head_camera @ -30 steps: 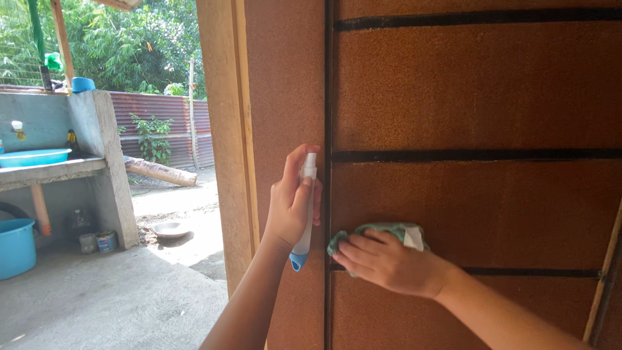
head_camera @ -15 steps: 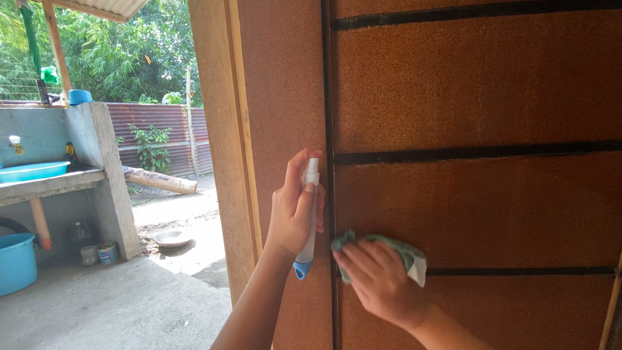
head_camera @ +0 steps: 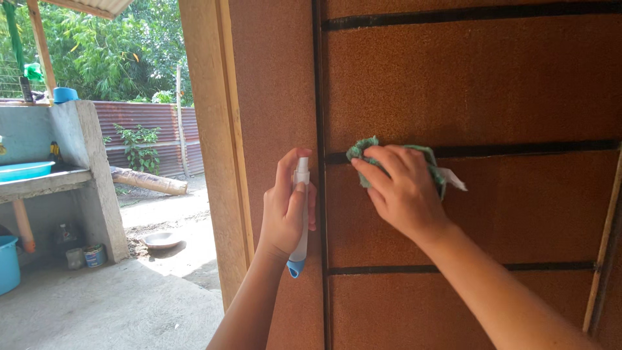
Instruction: The person cleans a wooden door with horizontal black stripes by spraying a liquid and wiping the surface with a cloth.
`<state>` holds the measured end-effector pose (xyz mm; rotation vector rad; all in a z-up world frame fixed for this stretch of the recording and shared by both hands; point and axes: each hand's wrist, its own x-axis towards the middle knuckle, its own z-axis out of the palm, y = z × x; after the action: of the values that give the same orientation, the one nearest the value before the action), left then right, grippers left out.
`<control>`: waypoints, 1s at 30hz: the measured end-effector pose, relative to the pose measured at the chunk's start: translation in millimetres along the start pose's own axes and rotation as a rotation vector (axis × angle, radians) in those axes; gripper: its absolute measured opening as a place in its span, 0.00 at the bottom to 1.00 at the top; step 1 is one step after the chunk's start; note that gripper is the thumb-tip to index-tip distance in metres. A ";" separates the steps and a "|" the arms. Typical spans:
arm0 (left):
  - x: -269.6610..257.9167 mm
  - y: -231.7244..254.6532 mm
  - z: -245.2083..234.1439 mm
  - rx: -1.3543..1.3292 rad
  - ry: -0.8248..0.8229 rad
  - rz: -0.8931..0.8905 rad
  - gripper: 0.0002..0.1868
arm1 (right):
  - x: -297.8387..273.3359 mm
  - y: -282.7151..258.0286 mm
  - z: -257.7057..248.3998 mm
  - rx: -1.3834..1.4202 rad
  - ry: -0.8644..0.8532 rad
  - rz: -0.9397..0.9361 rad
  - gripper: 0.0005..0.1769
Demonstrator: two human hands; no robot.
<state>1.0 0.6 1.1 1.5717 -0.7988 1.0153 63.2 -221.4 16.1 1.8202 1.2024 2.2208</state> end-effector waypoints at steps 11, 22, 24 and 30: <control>0.5 -1.4 -1.5 0.023 -0.015 0.019 0.26 | -115.2 -27.3 -22.4 0.235 -0.251 -0.459 0.20; -1.4 1.2 0.4 0.048 -0.009 0.020 0.26 | -43.3 24.6 -28.8 -0.181 -0.011 0.081 0.22; -1.1 1.6 1.1 0.040 -0.007 0.011 0.26 | -53.6 9.0 -22.4 -0.153 -0.057 -0.012 0.22; -1.9 1.2 0.6 0.045 0.000 0.036 0.26 | -114.5 -10.7 -43.7 0.207 -0.275 -0.434 0.25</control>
<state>-0.8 -0.2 -0.2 1.6008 -0.8119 1.0656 57.8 -291.3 -85.1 1.6515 1.6224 1.6126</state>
